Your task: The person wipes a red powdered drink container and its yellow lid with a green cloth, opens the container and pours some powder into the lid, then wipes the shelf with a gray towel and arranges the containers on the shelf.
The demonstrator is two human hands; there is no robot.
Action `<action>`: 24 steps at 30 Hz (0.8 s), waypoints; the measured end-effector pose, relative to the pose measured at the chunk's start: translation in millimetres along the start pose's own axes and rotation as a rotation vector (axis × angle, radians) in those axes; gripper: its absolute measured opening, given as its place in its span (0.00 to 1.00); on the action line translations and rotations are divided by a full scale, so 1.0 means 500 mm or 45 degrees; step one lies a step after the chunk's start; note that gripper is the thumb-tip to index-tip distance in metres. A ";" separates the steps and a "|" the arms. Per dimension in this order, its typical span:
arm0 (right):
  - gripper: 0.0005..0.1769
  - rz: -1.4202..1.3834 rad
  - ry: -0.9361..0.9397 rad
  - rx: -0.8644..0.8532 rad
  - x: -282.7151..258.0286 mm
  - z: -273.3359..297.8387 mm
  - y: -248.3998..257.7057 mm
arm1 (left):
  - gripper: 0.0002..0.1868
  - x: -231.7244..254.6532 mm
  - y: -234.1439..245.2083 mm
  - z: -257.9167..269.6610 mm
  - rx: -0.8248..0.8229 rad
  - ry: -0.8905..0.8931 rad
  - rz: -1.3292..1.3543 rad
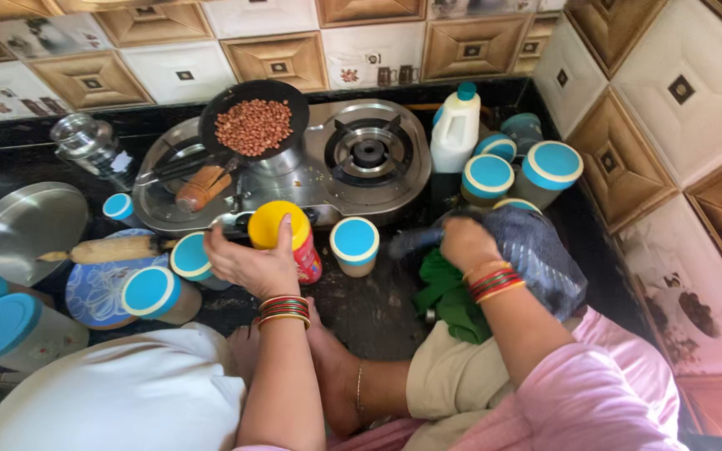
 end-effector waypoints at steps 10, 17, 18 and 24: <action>0.33 0.109 0.183 1.128 0.027 0.086 0.268 | 0.71 -0.079 -0.066 0.117 -0.334 0.233 0.689; 0.22 0.176 0.427 -0.202 -0.040 0.124 0.095 | 0.60 -0.051 -0.068 0.081 -0.261 0.261 0.602; 0.23 0.310 0.448 -0.335 -0.027 0.120 0.067 | 0.59 -0.036 -0.061 0.069 -0.237 0.229 0.627; 0.14 0.179 0.231 -0.198 0.048 0.089 0.041 | 0.61 0.098 -0.008 -0.005 -0.275 -0.121 0.714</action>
Point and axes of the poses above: each hand's wrist, its own z-axis away from the middle knuckle, its own y-axis out of the back of the hand, x = y × z, the point moved 1 cm from there along -z, towards the middle knuckle
